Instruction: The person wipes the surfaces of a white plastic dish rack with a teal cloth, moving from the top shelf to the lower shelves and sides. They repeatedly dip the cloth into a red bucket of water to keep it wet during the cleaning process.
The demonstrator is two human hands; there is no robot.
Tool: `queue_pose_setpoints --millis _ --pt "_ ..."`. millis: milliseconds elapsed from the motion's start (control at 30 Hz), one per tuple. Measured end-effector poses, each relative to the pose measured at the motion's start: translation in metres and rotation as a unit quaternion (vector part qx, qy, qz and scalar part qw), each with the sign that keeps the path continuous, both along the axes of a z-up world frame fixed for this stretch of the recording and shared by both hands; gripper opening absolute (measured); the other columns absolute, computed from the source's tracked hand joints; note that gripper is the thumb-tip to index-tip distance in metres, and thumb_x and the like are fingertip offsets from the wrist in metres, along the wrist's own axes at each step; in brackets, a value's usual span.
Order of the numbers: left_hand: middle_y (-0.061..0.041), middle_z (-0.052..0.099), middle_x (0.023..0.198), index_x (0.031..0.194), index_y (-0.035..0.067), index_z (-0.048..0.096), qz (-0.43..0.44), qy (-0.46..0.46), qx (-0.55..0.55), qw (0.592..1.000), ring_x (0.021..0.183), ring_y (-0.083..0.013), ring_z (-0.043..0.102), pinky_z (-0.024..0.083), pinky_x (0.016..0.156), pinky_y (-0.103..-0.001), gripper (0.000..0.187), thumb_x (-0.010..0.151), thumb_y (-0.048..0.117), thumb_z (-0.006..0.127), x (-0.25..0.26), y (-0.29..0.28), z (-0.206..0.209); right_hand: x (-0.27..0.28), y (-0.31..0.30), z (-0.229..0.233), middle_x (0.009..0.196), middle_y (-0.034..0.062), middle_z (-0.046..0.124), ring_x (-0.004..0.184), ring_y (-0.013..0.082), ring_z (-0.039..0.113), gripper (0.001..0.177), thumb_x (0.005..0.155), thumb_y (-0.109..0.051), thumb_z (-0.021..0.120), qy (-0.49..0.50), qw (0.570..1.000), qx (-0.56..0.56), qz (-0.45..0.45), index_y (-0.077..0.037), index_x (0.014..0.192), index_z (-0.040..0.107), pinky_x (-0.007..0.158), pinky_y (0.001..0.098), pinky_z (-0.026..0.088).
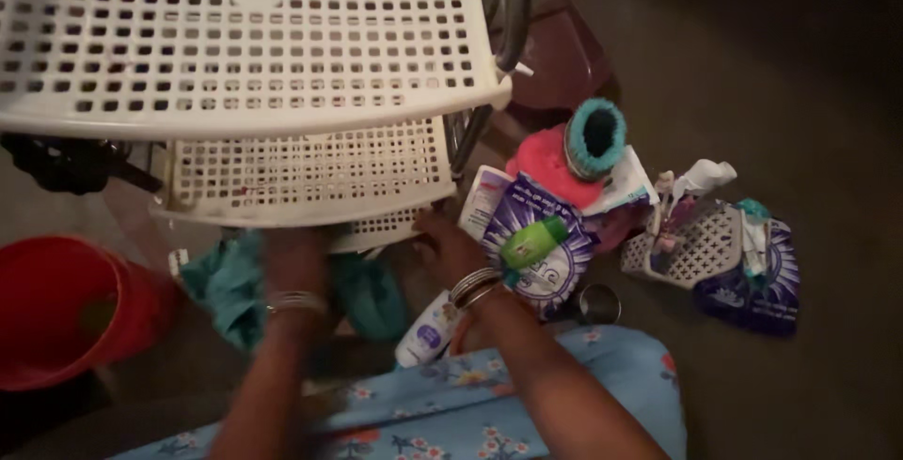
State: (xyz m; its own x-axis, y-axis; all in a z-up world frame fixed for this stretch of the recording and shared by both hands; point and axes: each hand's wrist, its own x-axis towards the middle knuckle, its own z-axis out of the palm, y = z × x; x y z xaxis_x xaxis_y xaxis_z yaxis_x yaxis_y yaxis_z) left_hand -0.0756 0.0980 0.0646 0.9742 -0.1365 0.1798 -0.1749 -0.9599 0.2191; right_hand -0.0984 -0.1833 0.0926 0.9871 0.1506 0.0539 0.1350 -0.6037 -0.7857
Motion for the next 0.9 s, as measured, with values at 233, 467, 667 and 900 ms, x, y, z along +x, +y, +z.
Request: queue_pose_setpoints --millis 233,467,667,900 --pt "-0.016 0.068 0.123 0.115 0.008 0.071 0.102 0.007 0.054 0.993 0.120 -0.0320 0.064 0.047 0.109 -0.046 0.027 0.095 0.011 0.053 -0.003 -0.020 -0.031 0.003 0.002 -0.012 0.135 0.0172 0.065 0.128 0.0346 0.061 0.045 0.082 -0.012 0.078 -0.066 0.998 -0.008 0.019 -0.006 0.125 0.066 0.108 0.0410 0.048" --pt "-0.023 0.065 0.127 0.122 0.003 0.065 -0.092 -0.005 -0.185 0.979 0.119 -0.0391 0.060 0.046 0.105 -0.048 0.033 0.093 0.008 0.051 -0.001 -0.110 -0.020 0.002 0.008 -0.008 0.128 0.0140 0.071 0.119 0.0334 0.067 0.034 0.095 -0.021 0.070 -0.041 0.998 -0.016 -0.033 -0.010 0.127 0.068 0.101 0.0402 0.053" --pt "-0.018 0.065 0.136 0.134 0.011 0.063 0.120 0.286 0.003 0.951 0.128 -0.0349 0.061 0.051 0.107 -0.047 0.035 0.105 0.015 0.044 0.006 0.025 0.039 0.005 0.008 0.001 0.124 0.0119 0.072 0.113 0.0326 0.069 0.029 0.091 -0.022 0.070 -0.041 0.997 -0.051 -0.039 -0.011 0.118 0.071 0.096 0.0409 0.054" --pt "-0.017 0.061 0.139 0.124 0.010 0.067 0.098 0.091 0.069 0.989 0.133 -0.0346 0.055 0.042 0.115 -0.048 0.033 0.096 0.017 0.051 -0.003 -0.025 -0.010 0.007 0.010 -0.021 0.121 0.0131 0.074 0.109 0.0321 0.072 0.026 0.089 -0.014 0.072 -0.056 0.997 -0.017 -0.047 -0.009 0.114 0.070 0.094 0.0388 0.057"
